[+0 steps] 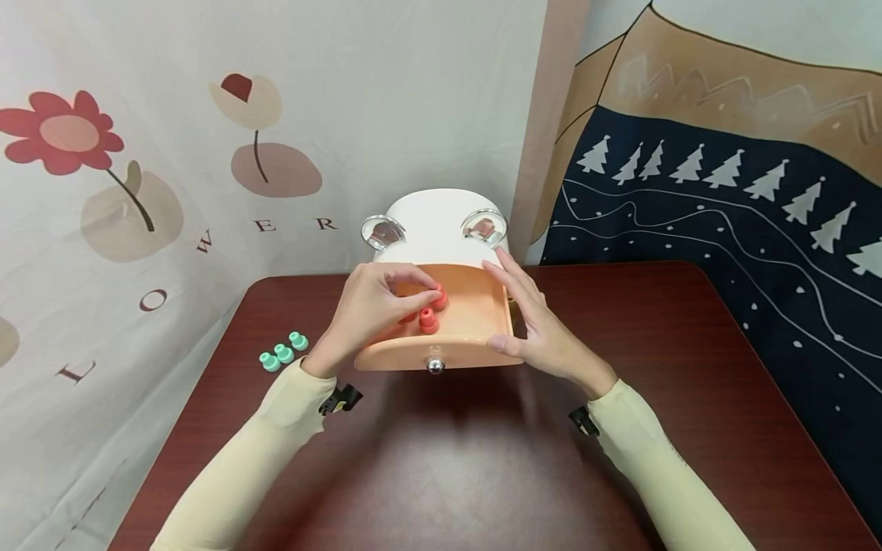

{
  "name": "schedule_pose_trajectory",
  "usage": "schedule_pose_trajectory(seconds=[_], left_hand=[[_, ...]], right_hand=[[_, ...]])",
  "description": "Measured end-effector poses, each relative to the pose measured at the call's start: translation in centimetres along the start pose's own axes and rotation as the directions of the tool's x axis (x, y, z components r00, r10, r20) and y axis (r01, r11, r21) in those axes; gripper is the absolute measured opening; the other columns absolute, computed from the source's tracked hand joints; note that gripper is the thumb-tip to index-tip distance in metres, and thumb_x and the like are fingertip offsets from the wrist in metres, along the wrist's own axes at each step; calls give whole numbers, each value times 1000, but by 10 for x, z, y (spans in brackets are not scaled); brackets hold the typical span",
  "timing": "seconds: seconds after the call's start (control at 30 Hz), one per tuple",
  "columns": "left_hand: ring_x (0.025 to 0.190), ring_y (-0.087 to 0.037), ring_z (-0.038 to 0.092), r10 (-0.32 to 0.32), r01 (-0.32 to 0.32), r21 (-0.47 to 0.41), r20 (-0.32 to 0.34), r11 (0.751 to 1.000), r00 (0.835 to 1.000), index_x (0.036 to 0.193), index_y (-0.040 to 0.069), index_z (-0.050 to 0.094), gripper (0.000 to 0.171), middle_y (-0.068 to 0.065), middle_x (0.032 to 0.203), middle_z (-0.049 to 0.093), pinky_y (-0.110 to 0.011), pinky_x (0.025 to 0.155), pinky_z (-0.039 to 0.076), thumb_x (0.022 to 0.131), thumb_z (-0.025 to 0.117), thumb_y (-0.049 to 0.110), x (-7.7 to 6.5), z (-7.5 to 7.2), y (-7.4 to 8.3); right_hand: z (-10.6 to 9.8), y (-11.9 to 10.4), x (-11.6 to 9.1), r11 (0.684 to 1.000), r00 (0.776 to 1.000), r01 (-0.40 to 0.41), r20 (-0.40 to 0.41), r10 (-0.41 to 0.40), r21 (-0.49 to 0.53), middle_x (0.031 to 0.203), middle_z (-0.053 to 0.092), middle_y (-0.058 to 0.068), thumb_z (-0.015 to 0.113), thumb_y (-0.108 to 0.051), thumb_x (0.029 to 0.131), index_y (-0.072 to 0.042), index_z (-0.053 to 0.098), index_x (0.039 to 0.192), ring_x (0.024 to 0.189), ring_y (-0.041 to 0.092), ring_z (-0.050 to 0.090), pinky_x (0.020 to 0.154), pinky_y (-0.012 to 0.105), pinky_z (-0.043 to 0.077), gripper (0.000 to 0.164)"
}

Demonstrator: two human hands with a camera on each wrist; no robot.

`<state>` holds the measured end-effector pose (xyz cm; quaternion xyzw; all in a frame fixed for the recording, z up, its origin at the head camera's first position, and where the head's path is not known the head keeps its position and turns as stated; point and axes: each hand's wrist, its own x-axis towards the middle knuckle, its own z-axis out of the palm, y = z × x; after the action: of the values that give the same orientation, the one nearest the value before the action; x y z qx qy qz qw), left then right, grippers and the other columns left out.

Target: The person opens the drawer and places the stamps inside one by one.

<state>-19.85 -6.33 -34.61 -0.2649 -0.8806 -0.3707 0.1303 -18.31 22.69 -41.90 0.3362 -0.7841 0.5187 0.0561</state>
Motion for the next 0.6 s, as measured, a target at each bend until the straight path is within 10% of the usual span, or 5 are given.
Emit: schedule_pose_trajectory(seconds=[0.6], left_hand=[[49,-12,39,28,-37,-99,-90,994,996,107,13,87,14,5,63,64,-29,46,26,93,88,14,-18,-8,2]], right_hand=[[0,-1,0,1000,1000,20,-12,-20,1,182,6,-2,77,-52,95,-26,32,173,165,24,4,118,84,12,93]])
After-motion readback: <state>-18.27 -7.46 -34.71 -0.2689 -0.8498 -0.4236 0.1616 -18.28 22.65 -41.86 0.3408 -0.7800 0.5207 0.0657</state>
